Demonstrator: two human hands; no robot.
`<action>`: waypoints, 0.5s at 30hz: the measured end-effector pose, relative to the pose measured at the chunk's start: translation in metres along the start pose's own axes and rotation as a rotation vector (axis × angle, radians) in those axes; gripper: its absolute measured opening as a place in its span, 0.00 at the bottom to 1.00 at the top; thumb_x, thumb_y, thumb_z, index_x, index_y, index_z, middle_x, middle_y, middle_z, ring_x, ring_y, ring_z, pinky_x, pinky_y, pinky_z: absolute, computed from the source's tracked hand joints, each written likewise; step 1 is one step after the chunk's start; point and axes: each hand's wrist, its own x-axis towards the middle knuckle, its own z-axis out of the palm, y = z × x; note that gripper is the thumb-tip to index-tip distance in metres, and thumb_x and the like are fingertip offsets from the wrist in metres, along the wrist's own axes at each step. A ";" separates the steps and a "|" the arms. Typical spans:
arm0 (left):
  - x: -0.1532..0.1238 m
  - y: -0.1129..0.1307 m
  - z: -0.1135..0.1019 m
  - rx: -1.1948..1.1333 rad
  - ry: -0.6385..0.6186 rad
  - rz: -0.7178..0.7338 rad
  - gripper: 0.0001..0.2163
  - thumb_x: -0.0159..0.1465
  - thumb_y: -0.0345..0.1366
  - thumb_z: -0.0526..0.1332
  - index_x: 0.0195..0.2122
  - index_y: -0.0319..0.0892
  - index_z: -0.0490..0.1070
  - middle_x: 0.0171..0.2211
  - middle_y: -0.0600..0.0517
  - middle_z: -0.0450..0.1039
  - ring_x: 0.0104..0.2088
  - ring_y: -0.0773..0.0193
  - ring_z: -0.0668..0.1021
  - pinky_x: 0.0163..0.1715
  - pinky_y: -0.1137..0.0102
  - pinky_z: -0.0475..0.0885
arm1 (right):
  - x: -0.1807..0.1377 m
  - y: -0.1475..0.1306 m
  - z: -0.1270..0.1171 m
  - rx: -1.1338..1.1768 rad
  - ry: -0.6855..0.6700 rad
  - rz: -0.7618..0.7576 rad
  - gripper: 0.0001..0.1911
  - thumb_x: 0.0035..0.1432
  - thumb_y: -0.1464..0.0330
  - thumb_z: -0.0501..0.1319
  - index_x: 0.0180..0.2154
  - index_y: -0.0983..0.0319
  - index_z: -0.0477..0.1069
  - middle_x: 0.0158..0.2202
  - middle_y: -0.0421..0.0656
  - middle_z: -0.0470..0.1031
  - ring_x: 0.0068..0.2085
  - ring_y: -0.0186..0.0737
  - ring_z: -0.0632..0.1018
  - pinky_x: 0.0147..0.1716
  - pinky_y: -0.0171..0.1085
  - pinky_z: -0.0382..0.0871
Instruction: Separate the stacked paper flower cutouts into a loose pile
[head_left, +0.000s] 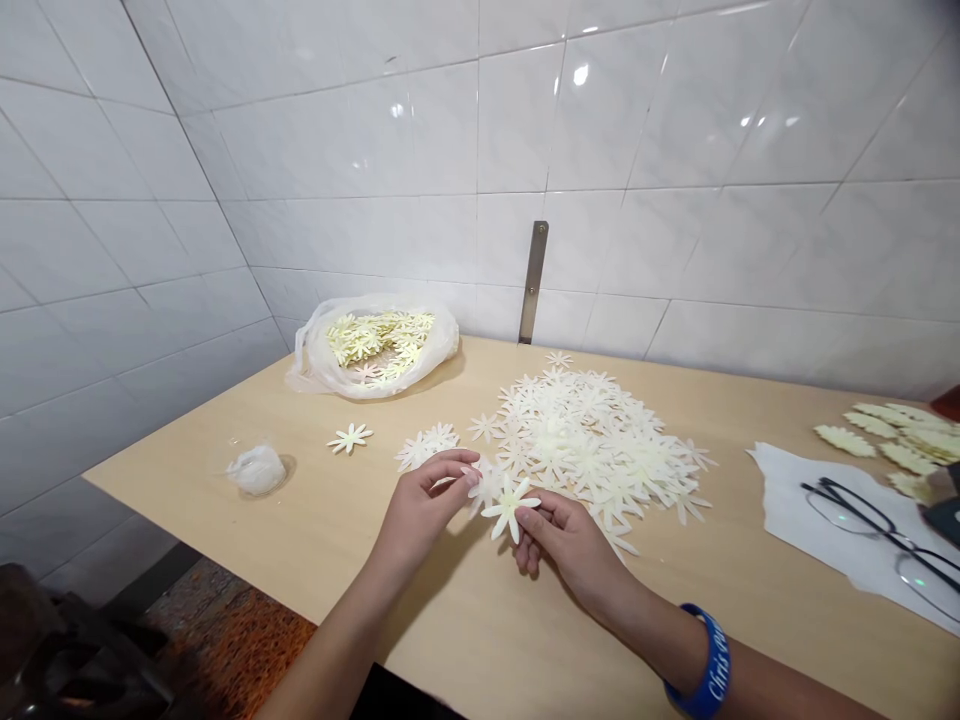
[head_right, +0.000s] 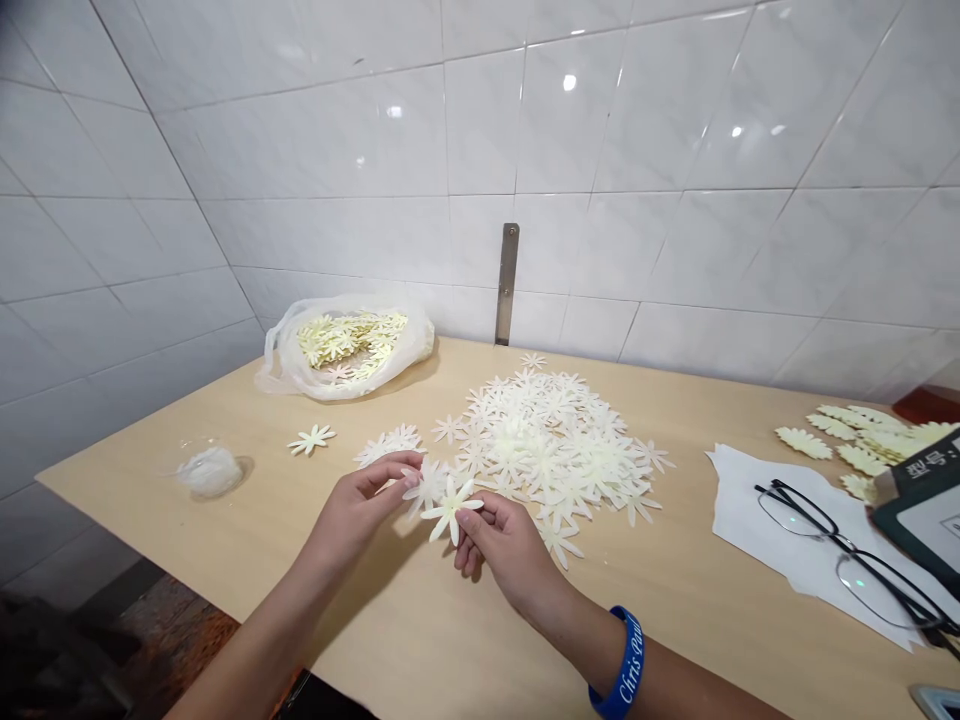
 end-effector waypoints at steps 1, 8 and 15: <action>0.003 0.000 -0.003 -0.002 0.011 -0.018 0.10 0.56 0.41 0.63 0.25 0.39 0.74 0.47 0.43 0.75 0.49 0.53 0.76 0.45 0.65 0.72 | 0.000 0.000 0.000 0.007 -0.001 -0.005 0.18 0.58 0.55 0.60 0.27 0.63 0.69 0.20 0.40 0.72 0.21 0.33 0.73 0.21 0.33 0.66; 0.016 -0.011 -0.026 0.386 0.269 0.246 0.09 0.59 0.38 0.61 0.40 0.43 0.74 0.51 0.46 0.71 0.54 0.52 0.71 0.56 0.56 0.64 | 0.000 0.001 0.000 0.019 0.017 -0.007 0.16 0.58 0.57 0.61 0.27 0.63 0.70 0.23 0.41 0.73 0.24 0.34 0.74 0.25 0.34 0.68; -0.013 -0.011 -0.002 0.512 -0.095 0.434 0.08 0.64 0.37 0.59 0.39 0.47 0.78 0.53 0.47 0.70 0.54 0.55 0.70 0.55 0.60 0.66 | 0.001 0.001 0.000 0.011 0.018 0.015 0.21 0.56 0.52 0.62 0.26 0.63 0.68 0.19 0.40 0.72 0.19 0.33 0.73 0.20 0.33 0.66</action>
